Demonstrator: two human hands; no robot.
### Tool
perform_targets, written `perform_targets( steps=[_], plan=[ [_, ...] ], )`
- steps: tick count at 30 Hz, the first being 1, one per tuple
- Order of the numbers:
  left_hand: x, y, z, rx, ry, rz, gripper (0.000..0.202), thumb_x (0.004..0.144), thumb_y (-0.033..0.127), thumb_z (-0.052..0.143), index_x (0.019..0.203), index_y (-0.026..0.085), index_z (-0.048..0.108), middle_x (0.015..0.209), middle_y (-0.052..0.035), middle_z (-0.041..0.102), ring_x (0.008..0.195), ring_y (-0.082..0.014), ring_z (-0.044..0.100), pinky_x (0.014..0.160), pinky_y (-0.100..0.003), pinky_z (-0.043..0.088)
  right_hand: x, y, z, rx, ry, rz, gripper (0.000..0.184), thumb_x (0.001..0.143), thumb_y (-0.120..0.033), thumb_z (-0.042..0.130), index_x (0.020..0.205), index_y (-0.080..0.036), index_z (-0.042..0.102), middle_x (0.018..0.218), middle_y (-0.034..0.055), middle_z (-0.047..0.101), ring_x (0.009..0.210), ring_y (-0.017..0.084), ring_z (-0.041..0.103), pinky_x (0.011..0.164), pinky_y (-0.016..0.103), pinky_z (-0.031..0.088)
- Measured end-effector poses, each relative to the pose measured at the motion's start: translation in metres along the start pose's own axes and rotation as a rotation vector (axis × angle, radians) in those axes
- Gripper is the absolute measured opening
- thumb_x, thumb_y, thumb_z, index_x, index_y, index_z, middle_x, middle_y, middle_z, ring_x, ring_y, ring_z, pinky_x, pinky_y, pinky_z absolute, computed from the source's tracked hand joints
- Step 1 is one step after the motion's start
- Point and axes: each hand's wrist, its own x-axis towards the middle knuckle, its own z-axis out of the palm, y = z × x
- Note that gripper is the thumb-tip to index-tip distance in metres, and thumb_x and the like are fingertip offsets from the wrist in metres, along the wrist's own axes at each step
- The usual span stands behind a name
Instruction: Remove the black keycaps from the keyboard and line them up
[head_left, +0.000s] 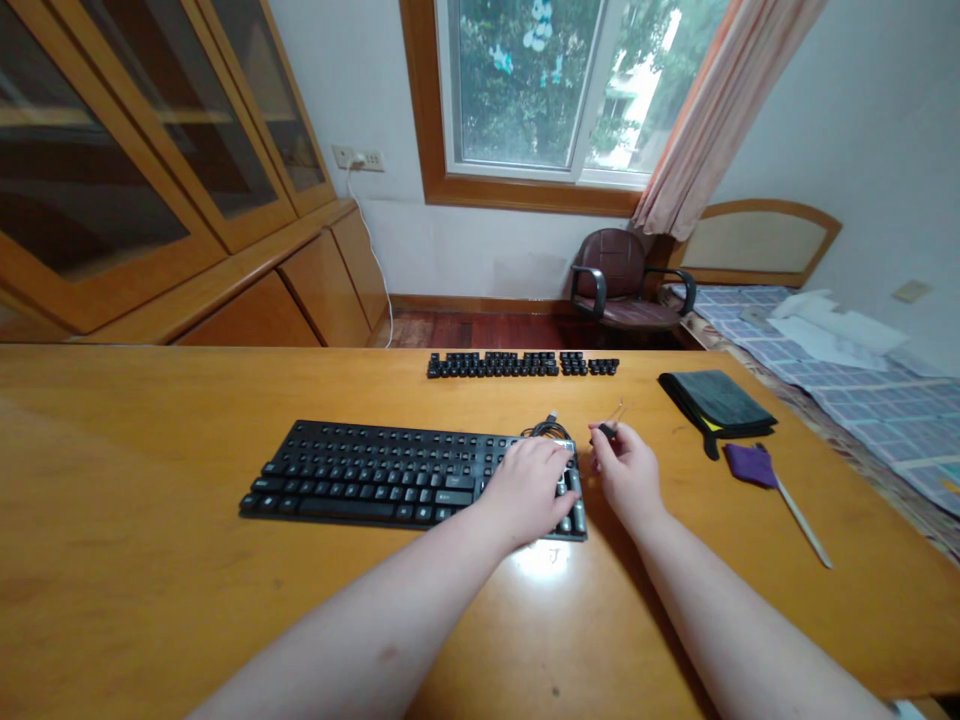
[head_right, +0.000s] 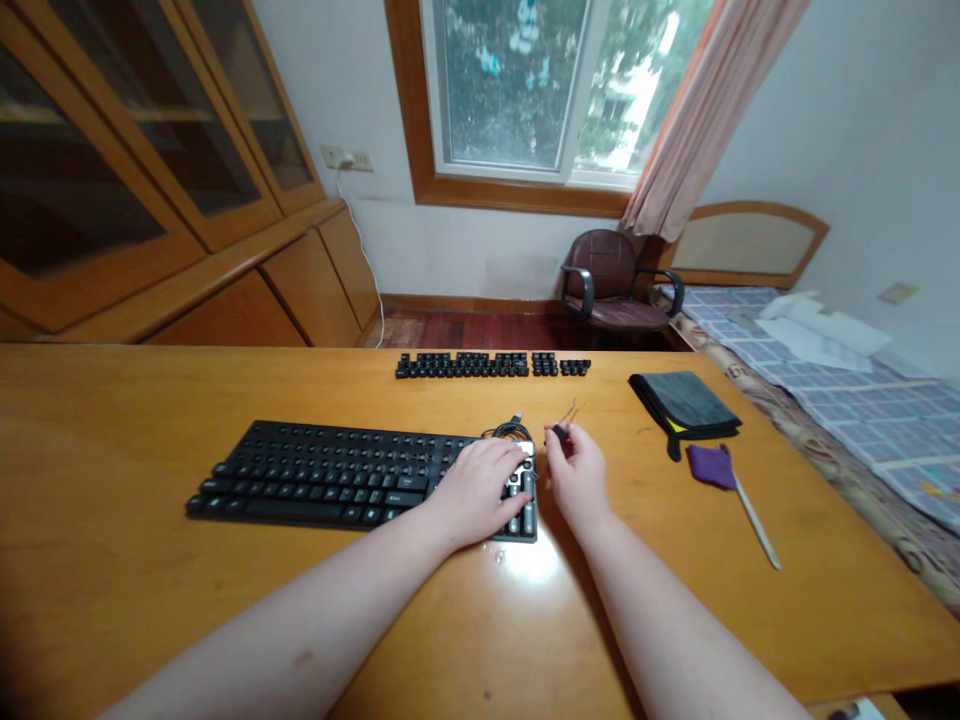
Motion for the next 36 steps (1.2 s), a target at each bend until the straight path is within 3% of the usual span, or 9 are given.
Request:
perform_targets(
  steps=[16,24,32,36],
  plan=[
    [0.001,0.0,-0.001,-0.014,-0.009,-0.009,0.039,0.073,0.032,0.064,0.108,0.019,0.055,0.113,-0.0093,0.058,0.11,-0.026,0.048,0.096,-0.042,0.036,-0.003,0.001,0.002,-0.115,-0.111,-0.112,0.035,0.081,-0.047,0.048,0.088,-0.017,0.063,0.066,0.0044,0.063,0.062,0.02,0.058,0.055,0.03,0.046],
    [0.001,0.0,-0.001,-0.037,-0.021,-0.024,0.039,0.072,0.031,0.064,0.109,0.02,0.057,0.116,-0.0082,0.057,0.11,-0.026,0.047,0.097,-0.042,0.035,-0.009,-0.006,-0.002,-0.311,-0.122,-0.268,0.023,0.083,-0.039,0.049,0.083,-0.02,0.062,0.077,0.0053,0.064,0.071,0.019,0.058,0.064,0.031,0.046],
    [0.001,-0.001,-0.001,-0.028,-0.011,-0.012,0.04,0.073,0.031,0.063,0.11,0.019,0.056,0.116,-0.0076,0.057,0.11,-0.0258,0.047,0.096,-0.041,0.036,-0.015,-0.011,-0.002,-0.365,-0.044,-0.221,0.021,0.081,-0.039,0.051,0.078,-0.019,0.058,0.072,0.0044,0.062,0.066,0.019,0.058,0.062,0.03,0.044],
    [0.001,-0.001,-0.001,-0.031,-0.012,-0.007,0.035,0.073,0.031,0.063,0.106,0.019,0.058,0.114,-0.0084,0.057,0.109,-0.0259,0.048,0.095,-0.041,0.037,-0.017,-0.012,-0.002,-0.339,-0.018,-0.13,0.022,0.08,-0.041,0.052,0.075,-0.02,0.056,0.064,0.0029,0.061,0.06,0.018,0.057,0.059,0.029,0.043]
  ],
)
